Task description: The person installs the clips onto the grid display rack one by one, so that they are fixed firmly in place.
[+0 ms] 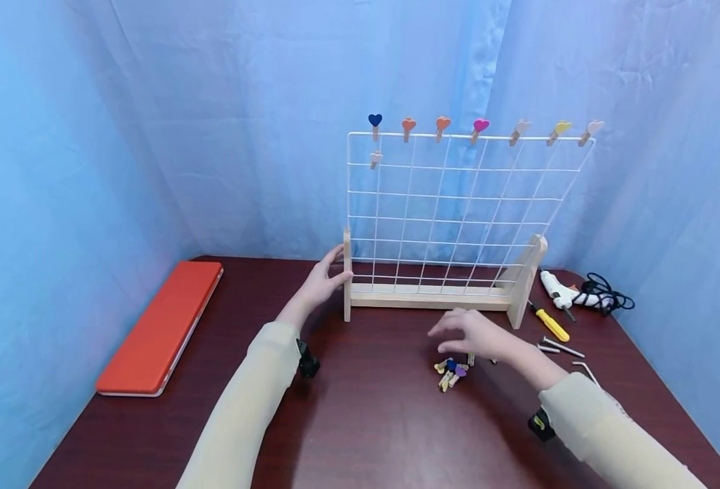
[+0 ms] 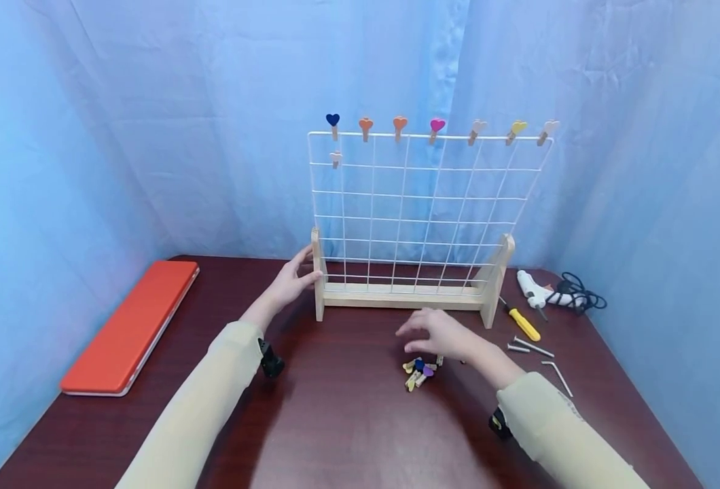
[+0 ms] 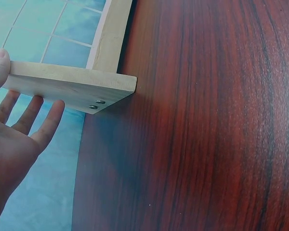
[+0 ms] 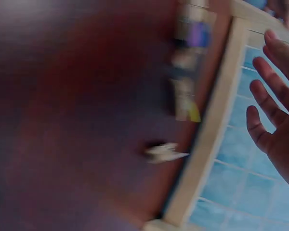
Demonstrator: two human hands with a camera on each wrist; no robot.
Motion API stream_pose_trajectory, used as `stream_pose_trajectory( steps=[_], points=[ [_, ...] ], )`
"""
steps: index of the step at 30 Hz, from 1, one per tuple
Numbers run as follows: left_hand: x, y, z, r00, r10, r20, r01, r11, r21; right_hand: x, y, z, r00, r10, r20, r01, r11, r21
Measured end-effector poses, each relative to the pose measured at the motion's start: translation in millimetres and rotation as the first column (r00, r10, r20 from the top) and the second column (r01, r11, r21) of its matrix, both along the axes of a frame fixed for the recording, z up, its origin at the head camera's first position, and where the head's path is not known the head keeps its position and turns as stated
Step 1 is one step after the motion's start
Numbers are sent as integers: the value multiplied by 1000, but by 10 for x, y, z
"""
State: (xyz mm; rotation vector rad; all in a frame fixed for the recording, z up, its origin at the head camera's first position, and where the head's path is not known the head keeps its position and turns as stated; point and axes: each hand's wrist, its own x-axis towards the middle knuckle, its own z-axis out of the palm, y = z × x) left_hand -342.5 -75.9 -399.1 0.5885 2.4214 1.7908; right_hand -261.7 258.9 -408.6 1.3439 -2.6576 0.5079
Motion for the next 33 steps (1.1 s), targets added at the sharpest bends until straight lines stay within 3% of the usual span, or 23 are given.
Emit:
stream_pose_trajectory(
  steps=[4,8,16,19,22,26,33],
  points=[
    [105,6,110,1000,-9,10,9,1000,4,69,24,-187,995,36,88,-39,999,31],
    [109,8,133,1000,-6,1,6,1000,6,85,3,-264,989,46,139,-52,998,38],
    [-76,9,-82,1000,15,-9,-16,1000,-12,82,-27,-301,983,26,182,-36,998,48],
    [-87,16,-119,999,29,-18,-29,999,-35,78,-27,-295,983,20,184,-26,999,33],
    [-69,16,-96,1000,25,-7,-26,999,-32,63,-27,-267,985,27,171,-27,1000,0],
    [25,16,20,1000,12,6,-12,1000,-24,43,-36,-168,986,19,165,-13,999,-39],
    [116,12,124,1000,-6,3,6,1000,-6,43,-71,162,996,-29,90,37,995,-93]
  ],
)
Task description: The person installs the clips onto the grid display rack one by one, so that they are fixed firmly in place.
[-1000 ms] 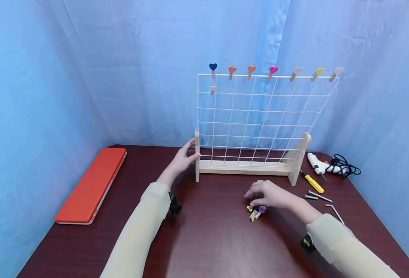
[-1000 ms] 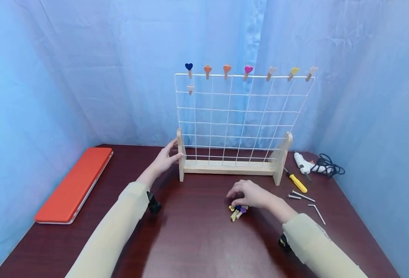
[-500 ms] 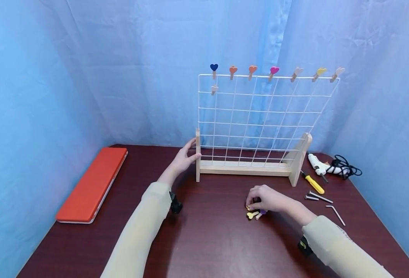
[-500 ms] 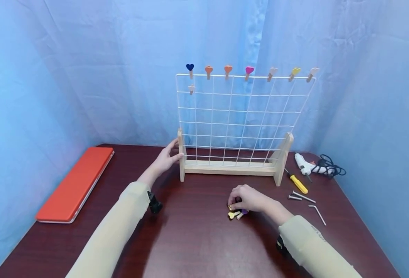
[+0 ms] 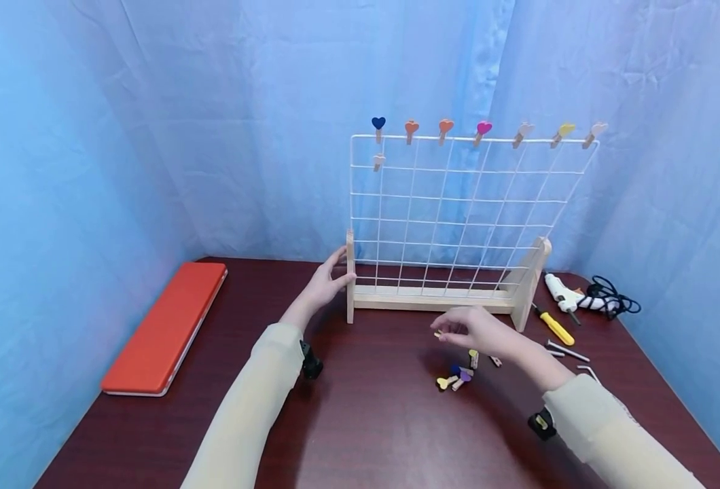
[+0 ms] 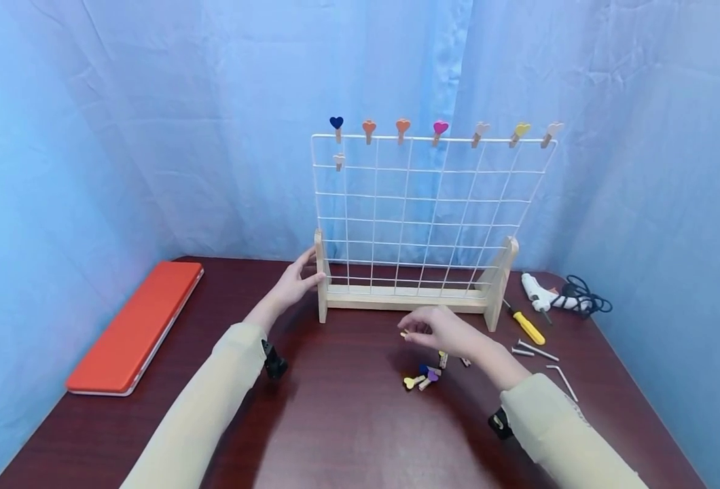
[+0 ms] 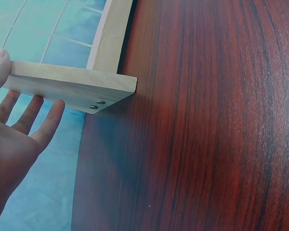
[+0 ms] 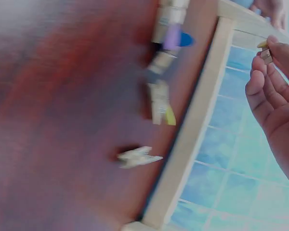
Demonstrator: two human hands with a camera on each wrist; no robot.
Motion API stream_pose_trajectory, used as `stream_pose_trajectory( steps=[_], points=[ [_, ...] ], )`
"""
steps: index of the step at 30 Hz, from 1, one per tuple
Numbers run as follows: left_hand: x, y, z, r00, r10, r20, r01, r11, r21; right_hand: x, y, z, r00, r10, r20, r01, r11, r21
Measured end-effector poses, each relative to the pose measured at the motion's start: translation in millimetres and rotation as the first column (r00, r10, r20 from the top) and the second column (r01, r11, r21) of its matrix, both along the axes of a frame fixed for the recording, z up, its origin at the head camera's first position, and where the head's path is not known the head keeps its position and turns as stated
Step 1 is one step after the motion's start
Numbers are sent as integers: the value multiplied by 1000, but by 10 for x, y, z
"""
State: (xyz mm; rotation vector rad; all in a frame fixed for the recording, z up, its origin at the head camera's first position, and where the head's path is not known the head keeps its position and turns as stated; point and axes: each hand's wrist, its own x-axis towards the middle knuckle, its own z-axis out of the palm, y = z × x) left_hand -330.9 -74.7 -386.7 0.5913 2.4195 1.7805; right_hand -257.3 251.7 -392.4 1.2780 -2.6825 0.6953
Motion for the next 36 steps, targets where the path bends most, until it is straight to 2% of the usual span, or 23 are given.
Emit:
stream_pose_trajectory(
  steps=[7,11,16,20,24,26,29,31,36],
  points=[
    [3,-2,-5,1000,-2,-9,2,1000,7,-10,-77,488,984,-98,-151,86,993,-85],
    [-5,2,-14,1000,1,-6,-1,1000,-4,1,-142,858,981,-142,-136,119,980,-160],
    [-6,3,-8,1000,4,-6,-4,1000,-13,62,-309,1364,982,-165,-89,133,947,-294],
    [-4,-3,-3,1000,0,-4,0,1000,-2,70,-473,1701,972,-236,6,221,899,-377],
    [-66,-5,-69,1000,3,-8,-3,1000,0,-143,-526,1824,947,-315,69,314,851,-420],
    [-80,-3,-78,1000,4,-5,-4,1000,1,-253,-549,1862,938,-339,75,337,836,-433],
    [-80,-5,-73,1000,-3,2,3,1000,10,-333,-639,1955,924,-373,81,365,802,-473],
    [-91,-11,-82,1000,-6,12,6,1000,23,-381,-704,2003,911,-406,78,386,770,-508],
    [-193,-15,-207,1000,9,-10,-9,1000,16,-504,-845,2060,878,-474,69,405,658,-635]
  ],
)
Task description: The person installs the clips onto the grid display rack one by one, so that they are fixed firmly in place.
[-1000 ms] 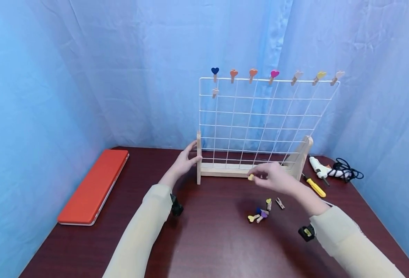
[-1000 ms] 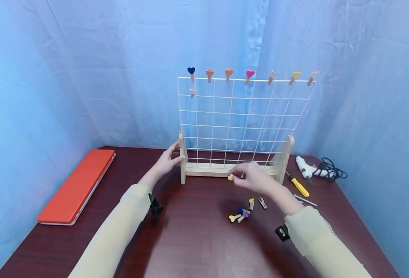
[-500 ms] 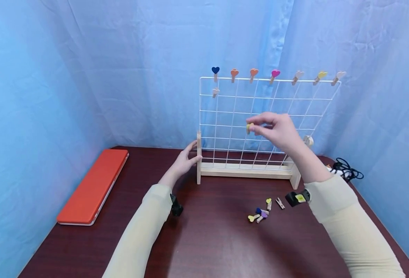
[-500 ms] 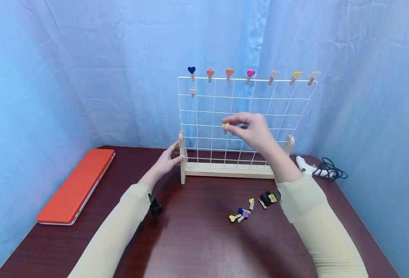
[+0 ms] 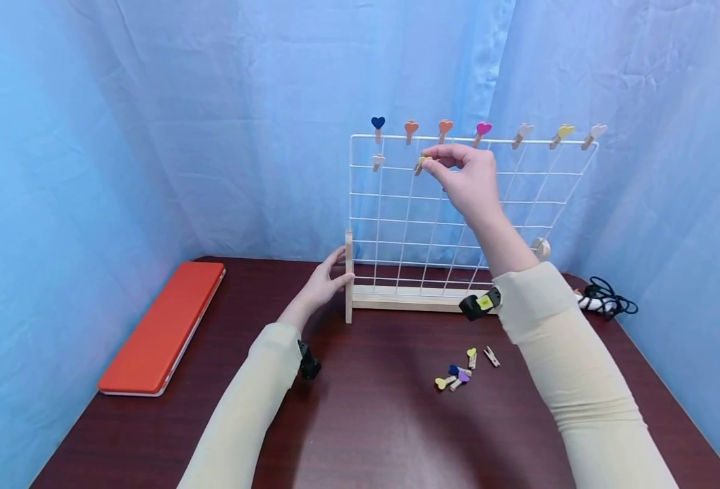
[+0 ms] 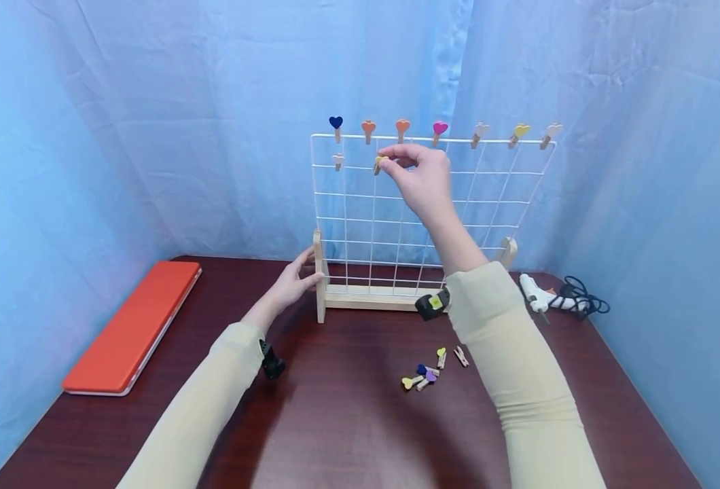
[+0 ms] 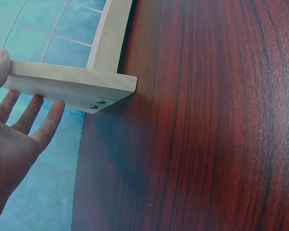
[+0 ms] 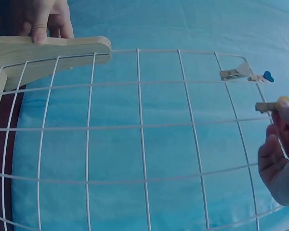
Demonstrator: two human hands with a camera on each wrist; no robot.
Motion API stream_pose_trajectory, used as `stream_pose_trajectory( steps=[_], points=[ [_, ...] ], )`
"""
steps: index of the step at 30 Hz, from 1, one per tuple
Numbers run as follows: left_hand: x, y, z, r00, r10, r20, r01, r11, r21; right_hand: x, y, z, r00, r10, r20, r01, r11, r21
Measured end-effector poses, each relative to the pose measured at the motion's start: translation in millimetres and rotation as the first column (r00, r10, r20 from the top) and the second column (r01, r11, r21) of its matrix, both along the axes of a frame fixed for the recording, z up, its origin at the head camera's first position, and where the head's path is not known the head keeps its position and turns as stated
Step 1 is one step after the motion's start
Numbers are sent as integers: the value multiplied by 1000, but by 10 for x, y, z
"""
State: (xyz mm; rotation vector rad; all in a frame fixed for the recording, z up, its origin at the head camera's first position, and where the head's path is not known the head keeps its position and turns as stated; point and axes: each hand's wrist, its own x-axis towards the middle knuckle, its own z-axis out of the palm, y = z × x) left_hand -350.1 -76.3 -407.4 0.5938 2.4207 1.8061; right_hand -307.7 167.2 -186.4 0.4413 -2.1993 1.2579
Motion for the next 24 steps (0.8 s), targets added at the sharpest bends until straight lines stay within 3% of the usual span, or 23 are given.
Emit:
stream_pose_trajectory(
  steps=[6,10,17,24],
  points=[
    [-27,33,-39,1000,13,-25,-13,1000,-7,-115,-84,-9,999,-26,-25,23,991,-131],
    [32,35,38,1000,-7,-16,7,1000,-2,-142,-120,-40,999,-38,7,38,988,-151],
    [177,33,210,1000,-18,-4,17,1000,-23,-166,-185,-62,998,-66,-6,65,993,-103],
    [160,15,201,1000,-22,-18,22,1000,6,-176,-231,-59,997,-68,-45,65,996,-62]
  ],
)
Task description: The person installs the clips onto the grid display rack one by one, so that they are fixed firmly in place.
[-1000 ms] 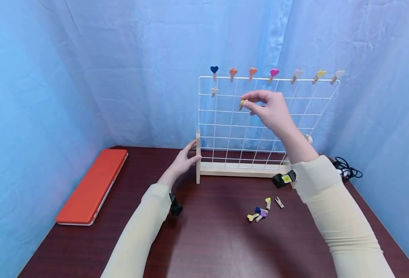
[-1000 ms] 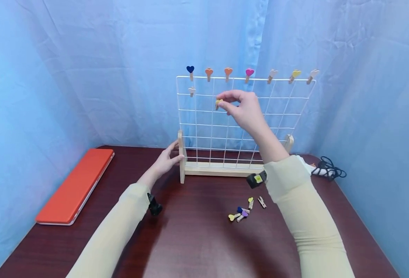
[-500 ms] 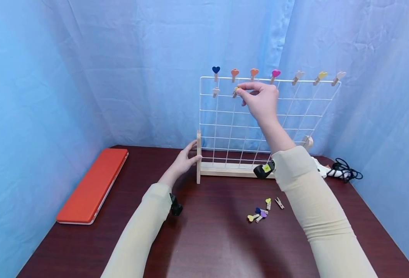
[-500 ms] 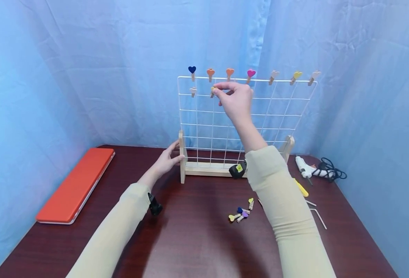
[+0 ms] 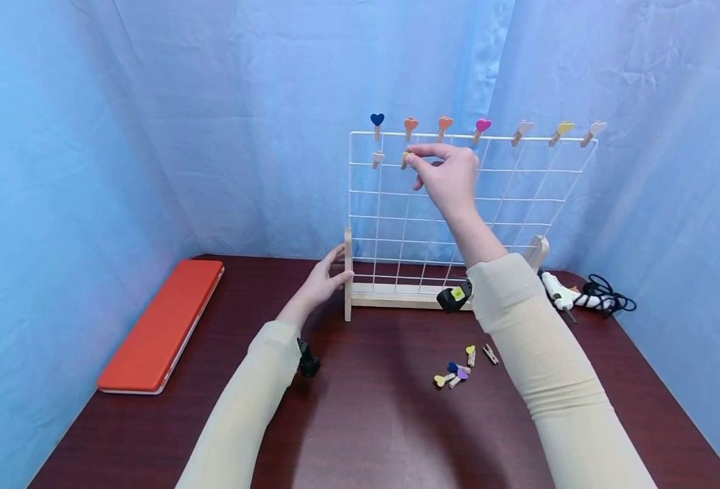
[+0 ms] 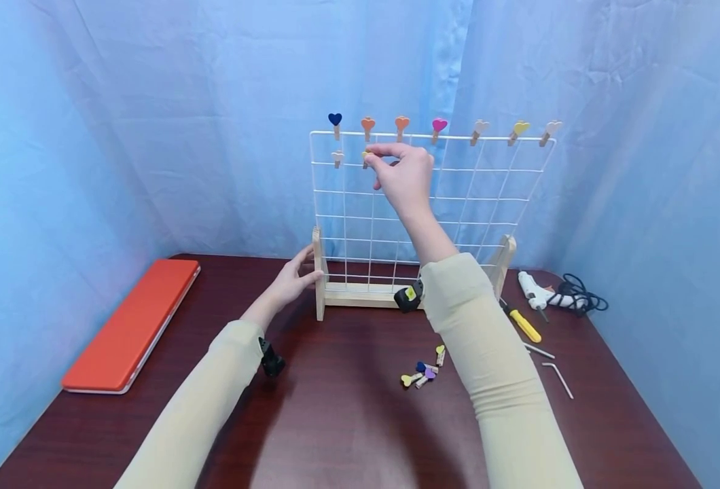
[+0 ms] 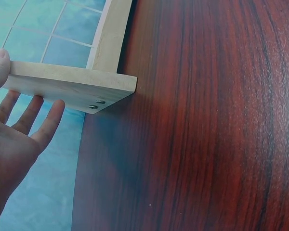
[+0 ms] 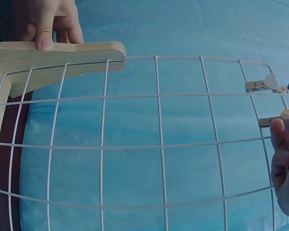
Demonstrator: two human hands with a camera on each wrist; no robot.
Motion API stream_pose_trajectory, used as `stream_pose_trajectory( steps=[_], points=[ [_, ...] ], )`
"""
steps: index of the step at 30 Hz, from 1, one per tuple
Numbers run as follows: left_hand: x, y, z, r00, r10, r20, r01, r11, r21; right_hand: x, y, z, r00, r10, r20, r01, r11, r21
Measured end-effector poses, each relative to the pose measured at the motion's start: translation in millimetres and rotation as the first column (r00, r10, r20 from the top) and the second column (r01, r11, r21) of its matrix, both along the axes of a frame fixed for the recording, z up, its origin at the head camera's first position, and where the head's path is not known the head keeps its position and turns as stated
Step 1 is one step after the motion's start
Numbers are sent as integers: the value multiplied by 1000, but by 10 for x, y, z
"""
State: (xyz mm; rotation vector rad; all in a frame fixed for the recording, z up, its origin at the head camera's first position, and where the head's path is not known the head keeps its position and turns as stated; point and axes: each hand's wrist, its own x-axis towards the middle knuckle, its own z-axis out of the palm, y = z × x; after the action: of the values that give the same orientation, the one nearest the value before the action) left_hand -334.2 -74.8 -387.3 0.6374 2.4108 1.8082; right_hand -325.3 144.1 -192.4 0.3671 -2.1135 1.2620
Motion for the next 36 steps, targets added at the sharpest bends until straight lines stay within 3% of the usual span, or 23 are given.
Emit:
stream_pose_trajectory(
  steps=[7,10,19,25,32,36],
  points=[
    [-174,-5,-192,1000,30,-10,-30,1000,-5,-3,-7,-7,998,-18,-61,22,998,63],
    [-189,3,-226,999,45,-21,-46,999,-23,-17,5,-27,997,-21,-73,25,998,57],
    [-184,3,-208,999,33,-8,-33,999,-33,-33,23,-40,998,-21,-52,22,1000,22],
    [-14,10,-17,1000,9,-11,-9,1000,-29,-12,29,-19,999,-16,-43,16,1000,5],
    [-191,18,-238,998,43,-36,-45,998,-34,-31,39,-34,1000,-6,-20,6,1000,1],
    [-184,23,-241,998,44,-38,-45,998,-32,10,50,-28,999,18,-30,-18,1000,3]
  ],
)
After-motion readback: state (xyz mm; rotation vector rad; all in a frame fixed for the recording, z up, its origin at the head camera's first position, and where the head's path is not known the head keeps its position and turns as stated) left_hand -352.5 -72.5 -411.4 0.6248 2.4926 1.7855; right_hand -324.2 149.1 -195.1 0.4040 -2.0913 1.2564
